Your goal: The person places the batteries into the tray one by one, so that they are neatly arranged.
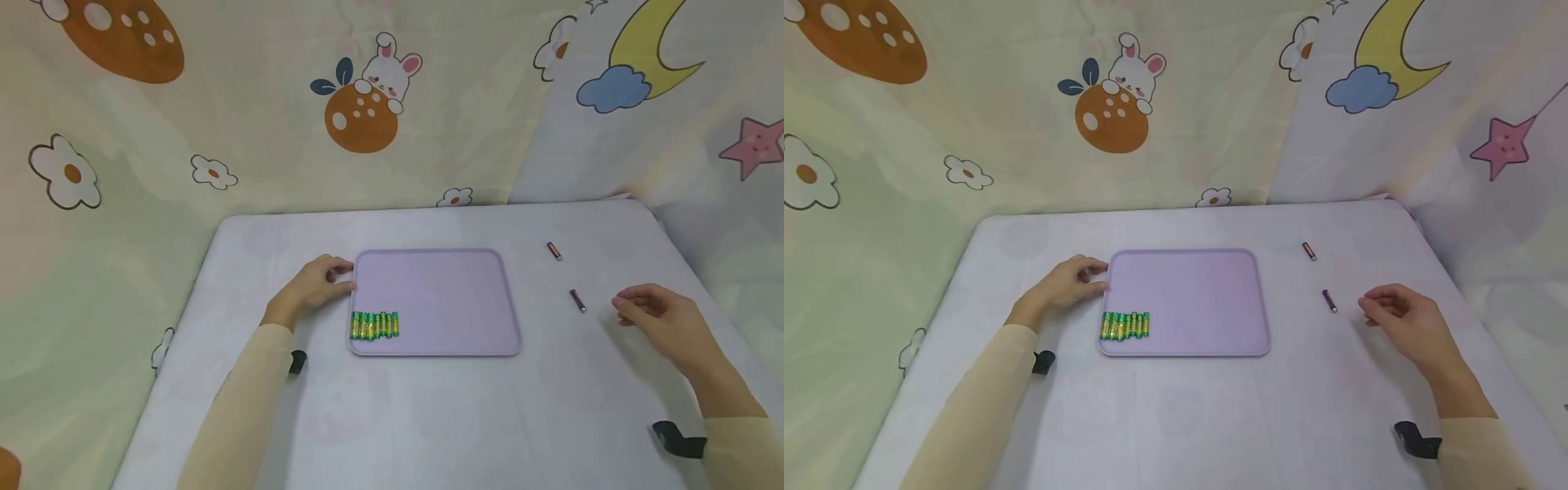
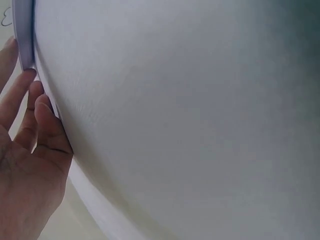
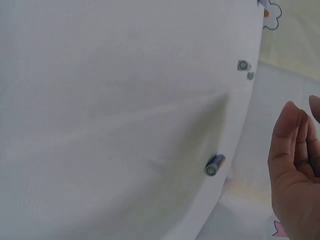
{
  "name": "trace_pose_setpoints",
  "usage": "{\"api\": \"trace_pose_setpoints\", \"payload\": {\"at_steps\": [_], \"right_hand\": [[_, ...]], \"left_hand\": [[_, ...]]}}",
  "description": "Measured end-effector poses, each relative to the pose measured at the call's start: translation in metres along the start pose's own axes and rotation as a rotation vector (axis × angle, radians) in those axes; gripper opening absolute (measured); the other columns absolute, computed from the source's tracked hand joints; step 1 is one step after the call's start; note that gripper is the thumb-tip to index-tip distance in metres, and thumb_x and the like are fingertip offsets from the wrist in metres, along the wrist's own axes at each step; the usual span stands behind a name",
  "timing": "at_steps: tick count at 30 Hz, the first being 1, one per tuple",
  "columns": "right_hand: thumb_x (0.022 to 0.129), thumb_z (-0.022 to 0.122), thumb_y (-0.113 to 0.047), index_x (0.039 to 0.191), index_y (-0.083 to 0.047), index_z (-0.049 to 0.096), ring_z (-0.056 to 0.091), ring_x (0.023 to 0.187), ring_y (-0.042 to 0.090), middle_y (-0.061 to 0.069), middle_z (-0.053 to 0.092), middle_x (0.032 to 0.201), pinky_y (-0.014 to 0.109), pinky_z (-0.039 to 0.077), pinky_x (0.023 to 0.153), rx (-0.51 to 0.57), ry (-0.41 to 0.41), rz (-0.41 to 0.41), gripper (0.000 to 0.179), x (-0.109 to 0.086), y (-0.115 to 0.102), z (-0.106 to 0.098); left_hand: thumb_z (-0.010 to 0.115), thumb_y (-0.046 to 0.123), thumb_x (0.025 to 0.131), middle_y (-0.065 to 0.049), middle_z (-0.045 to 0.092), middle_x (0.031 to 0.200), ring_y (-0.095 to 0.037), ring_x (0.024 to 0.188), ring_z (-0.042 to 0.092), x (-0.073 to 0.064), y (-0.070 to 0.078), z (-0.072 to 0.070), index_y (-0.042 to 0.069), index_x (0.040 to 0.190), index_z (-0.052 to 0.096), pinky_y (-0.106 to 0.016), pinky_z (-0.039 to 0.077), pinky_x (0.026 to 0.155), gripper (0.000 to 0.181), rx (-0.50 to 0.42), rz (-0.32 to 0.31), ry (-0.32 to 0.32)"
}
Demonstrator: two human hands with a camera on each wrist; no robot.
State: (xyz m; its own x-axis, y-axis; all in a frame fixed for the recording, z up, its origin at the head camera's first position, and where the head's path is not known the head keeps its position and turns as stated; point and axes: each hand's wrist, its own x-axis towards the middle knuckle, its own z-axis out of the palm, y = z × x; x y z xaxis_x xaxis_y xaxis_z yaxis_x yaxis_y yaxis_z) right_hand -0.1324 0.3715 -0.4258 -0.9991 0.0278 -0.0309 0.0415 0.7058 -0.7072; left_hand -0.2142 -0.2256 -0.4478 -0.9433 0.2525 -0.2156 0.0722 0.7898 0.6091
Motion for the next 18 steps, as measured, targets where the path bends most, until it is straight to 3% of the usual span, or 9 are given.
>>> {"api": "trace_pose_setpoints", "payload": {"at_steps": [6, 9, 12, 14, 18], "right_hand": [[0.100, 0.067, -0.036, 0.119, -0.001, 0.061, 0.061, 0.071, -0.004, -0.018, 0.066, 0.083, 0.016, 0.046, 0.061, -0.071, 0.074, 0.088, 0.040, -0.005, 0.021, -0.005], [0.100, 0.067, -0.037, 0.122, 0.003, 0.060, 0.057, 0.070, -0.006, -0.011, 0.065, 0.088, 0.019, 0.046, 0.058, -0.107, 0.087, 0.128, 0.046, -0.003, 0.030, -0.004], [0.100, 0.066, -0.040, 0.123, 0.003, 0.060, 0.054, 0.070, -0.006, 0.005, 0.067, 0.095, 0.021, 0.047, 0.056, -0.147, 0.096, 0.154, 0.049, -0.002, 0.036, -0.005], [0.100, 0.064, -0.041, 0.125, 0.005, 0.059, 0.056, 0.075, 0.002, 0.016, 0.067, 0.102, 0.022, 0.046, 0.055, -0.179, 0.098, 0.167, 0.052, 0.001, 0.037, -0.007], [0.101, 0.060, -0.045, 0.130, 0.008, 0.054, 0.059, 0.095, 0.034, 0.032, 0.058, 0.120, 0.028, 0.046, 0.057, -0.215, 0.064, 0.216, 0.061, 0.007, 0.034, -0.011]], "left_hand": [[0.074, 0.037, 0.095, -0.008, 0.058, 0.132, -0.028, 0.113, 0.050, -0.001, 0.002, -0.001, 0.016, 0.143, 0.060, -0.046, 0.043, 0.099, 0.054, -0.011, 0.001, -0.003], [0.074, 0.037, 0.095, -0.007, 0.058, 0.132, -0.028, 0.113, 0.050, 0.000, 0.002, 0.000, 0.016, 0.143, 0.060, -0.045, 0.043, 0.099, 0.054, -0.004, -0.002, -0.004], [0.073, 0.037, 0.095, -0.007, 0.058, 0.131, -0.027, 0.112, 0.050, 0.001, 0.002, 0.002, 0.016, 0.142, 0.060, -0.045, 0.043, 0.098, 0.053, -0.001, 0.003, -0.005], [0.074, 0.038, 0.095, -0.007, 0.058, 0.131, -0.027, 0.112, 0.050, 0.001, 0.001, 0.003, 0.016, 0.142, 0.061, -0.045, 0.043, 0.099, 0.053, -0.001, 0.003, -0.004], [0.075, 0.036, 0.095, -0.007, 0.059, 0.131, -0.027, 0.112, 0.051, 0.001, -0.001, 0.002, 0.015, 0.141, 0.062, -0.044, 0.042, 0.098, 0.052, -0.013, 0.012, 0.015]]}}
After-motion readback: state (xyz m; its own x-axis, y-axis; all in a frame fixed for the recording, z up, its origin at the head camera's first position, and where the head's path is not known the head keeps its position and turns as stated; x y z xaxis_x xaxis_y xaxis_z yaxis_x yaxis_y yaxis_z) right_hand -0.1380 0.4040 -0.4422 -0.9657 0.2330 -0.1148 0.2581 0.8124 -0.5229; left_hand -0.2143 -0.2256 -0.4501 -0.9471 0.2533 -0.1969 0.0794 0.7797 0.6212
